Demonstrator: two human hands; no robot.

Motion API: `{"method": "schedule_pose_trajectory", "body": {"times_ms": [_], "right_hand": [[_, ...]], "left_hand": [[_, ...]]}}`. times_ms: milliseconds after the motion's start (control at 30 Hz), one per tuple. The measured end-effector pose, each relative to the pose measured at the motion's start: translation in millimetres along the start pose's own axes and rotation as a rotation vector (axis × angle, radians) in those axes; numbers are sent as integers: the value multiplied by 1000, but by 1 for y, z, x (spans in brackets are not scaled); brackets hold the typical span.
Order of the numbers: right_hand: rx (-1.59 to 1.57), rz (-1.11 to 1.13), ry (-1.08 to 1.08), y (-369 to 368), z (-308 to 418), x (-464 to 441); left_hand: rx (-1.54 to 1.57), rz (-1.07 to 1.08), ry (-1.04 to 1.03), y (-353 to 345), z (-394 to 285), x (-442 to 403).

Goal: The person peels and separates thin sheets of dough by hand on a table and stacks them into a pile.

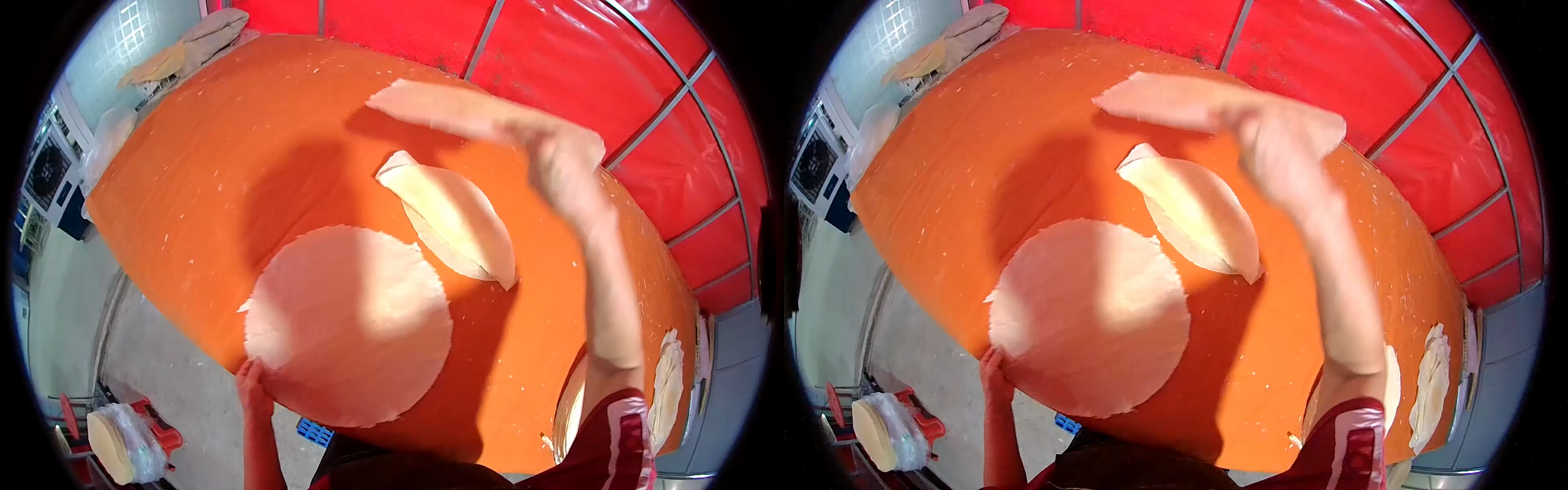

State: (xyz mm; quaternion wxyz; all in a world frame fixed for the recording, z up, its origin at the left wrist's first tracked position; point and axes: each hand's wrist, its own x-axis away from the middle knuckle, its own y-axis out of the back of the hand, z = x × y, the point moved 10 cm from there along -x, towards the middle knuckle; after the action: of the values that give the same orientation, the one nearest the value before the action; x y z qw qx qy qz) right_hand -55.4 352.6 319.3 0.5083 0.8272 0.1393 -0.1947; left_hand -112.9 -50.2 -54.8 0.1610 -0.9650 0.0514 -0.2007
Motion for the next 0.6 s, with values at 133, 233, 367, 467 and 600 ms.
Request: {"method": "schedule_pose_trajectory", "body": {"times_ms": [133, 233, 367, 467, 600], "right_hand": [[-296, 416, -172, -119, 25, 77], [-669, 485, -400, -184, 5, 113], [-936, 330, -745, -149, -68, 96], [-874, 112, -853, -101, -126, 95], [-1119, -2, -1046, -42, -155, 138]], "left_hand": [[-805, -381, -367, 14, -94, 27], [-573, 146, -702, -95, -99, 14], [-406, 782, -47, -247, 95, -64], [46, 602, 502, -339, 131, -50], [-144, 470, 575, -371, 128, -41]]}}
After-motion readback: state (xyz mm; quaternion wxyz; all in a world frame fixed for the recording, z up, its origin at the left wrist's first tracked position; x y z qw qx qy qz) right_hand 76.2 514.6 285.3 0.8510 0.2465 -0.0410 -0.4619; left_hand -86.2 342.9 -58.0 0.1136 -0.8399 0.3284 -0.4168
